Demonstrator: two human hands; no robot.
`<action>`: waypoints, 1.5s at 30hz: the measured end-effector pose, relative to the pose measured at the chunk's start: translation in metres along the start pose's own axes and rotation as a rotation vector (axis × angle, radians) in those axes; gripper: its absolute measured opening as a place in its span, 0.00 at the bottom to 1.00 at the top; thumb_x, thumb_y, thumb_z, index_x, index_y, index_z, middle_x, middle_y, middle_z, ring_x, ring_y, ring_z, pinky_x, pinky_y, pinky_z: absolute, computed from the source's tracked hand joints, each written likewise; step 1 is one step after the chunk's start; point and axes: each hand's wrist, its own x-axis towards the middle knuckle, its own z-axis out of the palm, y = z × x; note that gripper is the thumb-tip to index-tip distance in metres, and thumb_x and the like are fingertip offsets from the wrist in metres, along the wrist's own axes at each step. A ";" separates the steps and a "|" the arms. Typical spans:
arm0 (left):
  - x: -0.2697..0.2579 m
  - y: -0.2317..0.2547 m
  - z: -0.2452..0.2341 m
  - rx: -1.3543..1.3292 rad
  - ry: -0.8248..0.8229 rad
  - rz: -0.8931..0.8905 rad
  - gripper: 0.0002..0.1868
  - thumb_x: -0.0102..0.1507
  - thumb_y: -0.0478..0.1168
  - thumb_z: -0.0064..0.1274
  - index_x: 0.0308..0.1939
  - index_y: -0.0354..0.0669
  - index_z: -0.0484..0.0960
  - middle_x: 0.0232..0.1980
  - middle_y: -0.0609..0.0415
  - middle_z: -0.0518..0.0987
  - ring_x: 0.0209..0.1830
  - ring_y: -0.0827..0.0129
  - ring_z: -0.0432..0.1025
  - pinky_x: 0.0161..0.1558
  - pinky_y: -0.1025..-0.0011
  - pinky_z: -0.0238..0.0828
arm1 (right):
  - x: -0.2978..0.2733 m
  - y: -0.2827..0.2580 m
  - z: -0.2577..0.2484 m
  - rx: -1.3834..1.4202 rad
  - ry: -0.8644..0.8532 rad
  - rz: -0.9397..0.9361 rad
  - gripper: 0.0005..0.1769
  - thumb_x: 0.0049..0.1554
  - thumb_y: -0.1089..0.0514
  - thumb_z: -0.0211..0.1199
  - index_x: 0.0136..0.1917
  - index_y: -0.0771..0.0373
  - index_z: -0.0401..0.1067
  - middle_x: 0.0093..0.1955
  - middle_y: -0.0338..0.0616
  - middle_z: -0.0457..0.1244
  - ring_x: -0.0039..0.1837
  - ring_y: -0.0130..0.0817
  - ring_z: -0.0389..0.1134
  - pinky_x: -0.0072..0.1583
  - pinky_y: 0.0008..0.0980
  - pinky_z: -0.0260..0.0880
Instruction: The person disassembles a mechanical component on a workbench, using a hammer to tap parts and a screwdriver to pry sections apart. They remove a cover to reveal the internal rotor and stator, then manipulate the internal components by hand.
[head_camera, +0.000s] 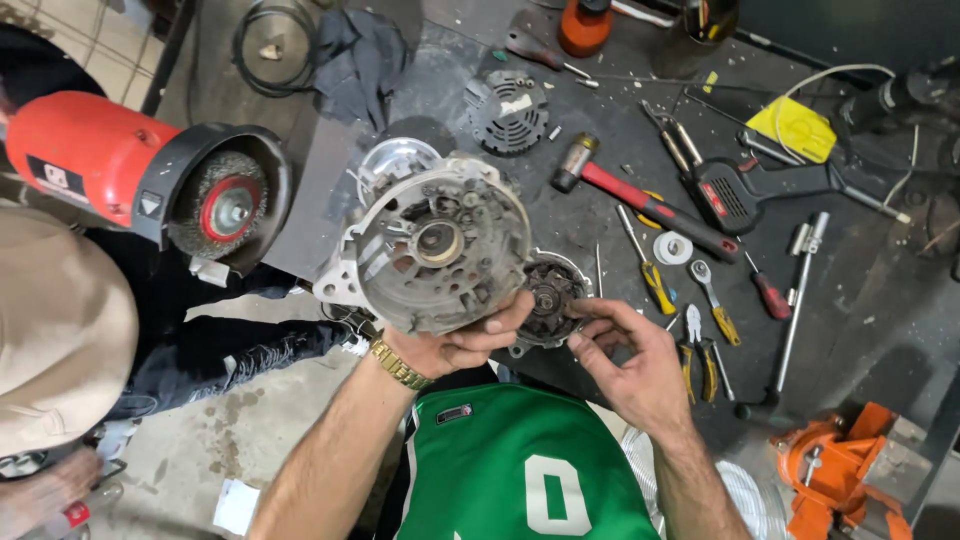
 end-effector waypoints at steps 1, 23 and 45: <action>0.002 0.001 0.007 0.006 -0.021 -0.019 0.13 0.72 0.45 0.34 0.36 0.42 0.62 0.35 0.52 0.59 0.21 0.79 0.53 0.11 0.87 0.42 | 0.000 -0.003 -0.001 -0.003 0.006 0.001 0.21 0.50 0.64 0.73 0.58 0.57 0.80 0.35 0.42 0.71 0.36 0.25 0.71 0.44 0.27 0.71; 0.022 -0.004 0.041 0.355 -0.209 -0.174 0.14 0.70 0.44 0.43 0.35 0.39 0.61 0.34 0.56 0.62 0.18 0.84 0.46 0.12 0.86 0.36 | -0.001 -0.015 -0.002 -0.192 -0.048 -0.078 0.17 0.51 0.62 0.66 0.55 0.61 0.77 0.43 0.38 0.73 0.44 0.26 0.71 0.51 0.26 0.73; 0.026 -0.010 -0.004 0.250 -0.262 -0.075 0.26 0.71 0.56 0.41 0.57 0.34 0.67 0.41 0.53 0.65 0.24 0.80 0.51 0.17 0.85 0.39 | -0.003 -0.021 -0.003 -0.219 -0.054 -0.106 0.05 0.52 0.61 0.65 0.34 0.55 0.73 0.45 0.33 0.74 0.49 0.24 0.73 0.54 0.24 0.70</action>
